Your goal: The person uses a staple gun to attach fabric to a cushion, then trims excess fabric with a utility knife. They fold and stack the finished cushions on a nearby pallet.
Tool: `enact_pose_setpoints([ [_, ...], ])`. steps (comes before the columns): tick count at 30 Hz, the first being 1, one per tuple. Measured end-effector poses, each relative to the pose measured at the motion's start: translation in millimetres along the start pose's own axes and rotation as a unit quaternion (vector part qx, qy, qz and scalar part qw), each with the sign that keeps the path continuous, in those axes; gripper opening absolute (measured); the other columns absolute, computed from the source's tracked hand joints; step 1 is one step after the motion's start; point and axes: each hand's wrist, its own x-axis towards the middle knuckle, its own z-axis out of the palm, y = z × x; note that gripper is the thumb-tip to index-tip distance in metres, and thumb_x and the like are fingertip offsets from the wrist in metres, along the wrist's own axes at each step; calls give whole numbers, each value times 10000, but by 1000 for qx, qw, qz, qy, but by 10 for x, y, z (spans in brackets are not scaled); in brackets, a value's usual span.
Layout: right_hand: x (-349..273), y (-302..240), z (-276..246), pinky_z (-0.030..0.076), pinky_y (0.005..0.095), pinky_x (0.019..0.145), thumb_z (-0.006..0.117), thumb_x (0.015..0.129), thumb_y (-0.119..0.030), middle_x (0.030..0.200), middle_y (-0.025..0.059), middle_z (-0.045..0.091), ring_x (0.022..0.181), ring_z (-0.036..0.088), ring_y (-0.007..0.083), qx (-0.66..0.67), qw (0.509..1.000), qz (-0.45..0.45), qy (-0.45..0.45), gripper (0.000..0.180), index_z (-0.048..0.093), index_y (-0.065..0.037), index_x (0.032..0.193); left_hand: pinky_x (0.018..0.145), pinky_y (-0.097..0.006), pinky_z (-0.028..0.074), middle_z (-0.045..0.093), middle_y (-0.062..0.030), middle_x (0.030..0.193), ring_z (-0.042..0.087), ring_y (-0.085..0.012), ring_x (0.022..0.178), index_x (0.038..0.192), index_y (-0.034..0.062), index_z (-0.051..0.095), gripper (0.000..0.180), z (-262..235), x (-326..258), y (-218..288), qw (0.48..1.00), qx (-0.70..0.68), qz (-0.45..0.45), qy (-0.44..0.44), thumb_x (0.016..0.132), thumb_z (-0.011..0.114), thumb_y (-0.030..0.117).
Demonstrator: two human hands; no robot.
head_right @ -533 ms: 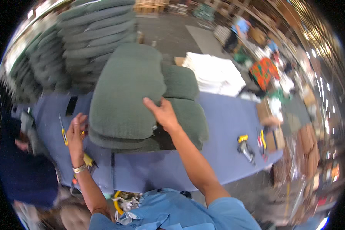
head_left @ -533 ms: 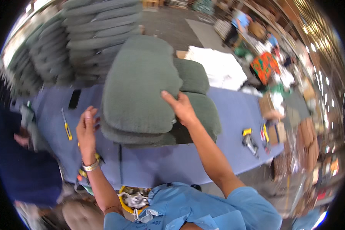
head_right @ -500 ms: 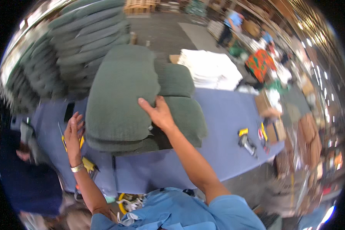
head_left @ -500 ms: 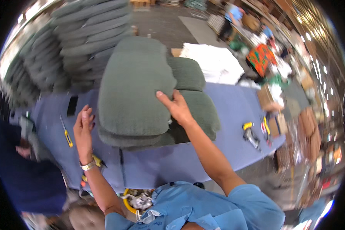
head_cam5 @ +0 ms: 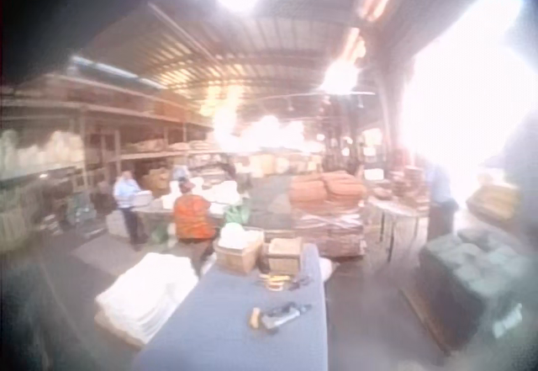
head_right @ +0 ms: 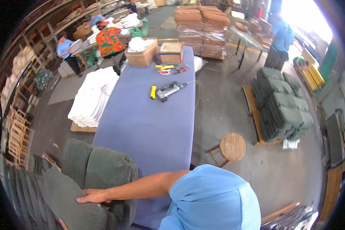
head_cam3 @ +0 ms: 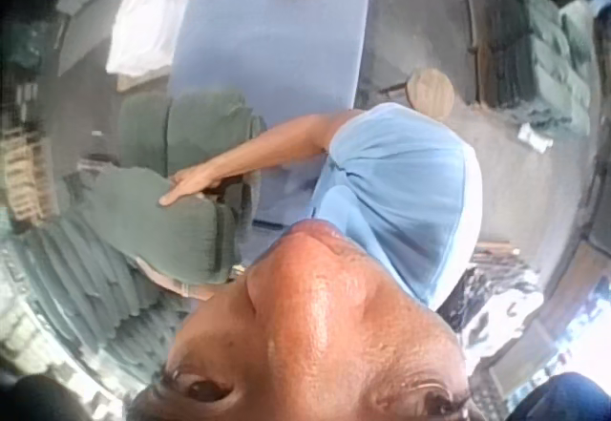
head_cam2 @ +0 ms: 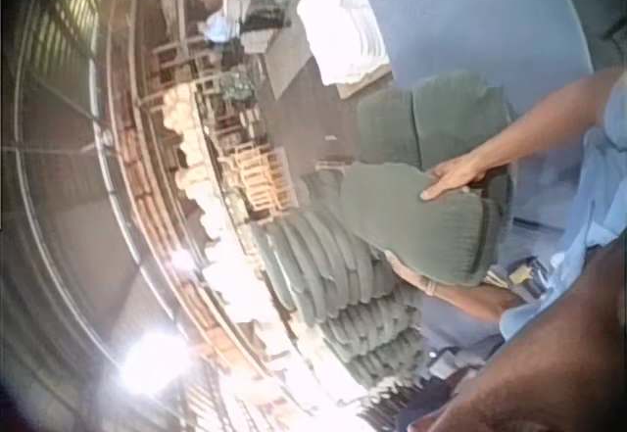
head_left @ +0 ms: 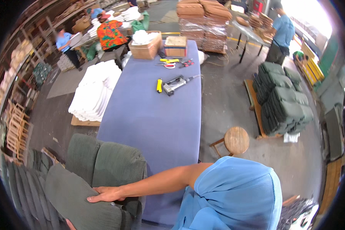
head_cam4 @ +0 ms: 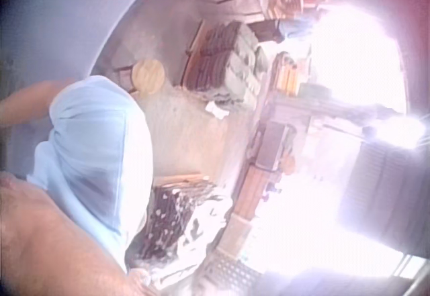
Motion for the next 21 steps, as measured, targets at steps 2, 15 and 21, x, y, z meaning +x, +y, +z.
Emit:
enact_pose_setpoints([
  [2,-10,70,-17,283,446,1238,569,966,-661,1640,225,292,1520,286,361,38,999,14,21,1029,152,2,1633,1150,-462,372,472,-286,1507,480,-391,1357,1447,-84,493,643,-67,-120,226,992,110,44,44,1065,479,433],
  [15,-2052,-1222,-369,422,413,1126,682,967,-416,1517,203,481,1394,463,287,-73,949,-307,14,861,282,13,1597,1142,-470,381,461,-281,1518,481,-392,1359,1460,-77,474,663,1182,-539,584,994,-43,96,10,1060,474,452],
  [21,-3089,-826,-495,432,403,1115,705,915,-349,1488,168,531,1344,513,278,-111,911,-351,188,855,313,-34,1606,1129,-468,397,461,-248,1527,488,-368,1362,1483,-51,452,679,2295,-893,507,974,-175,51,-132,1057,461,477],
])
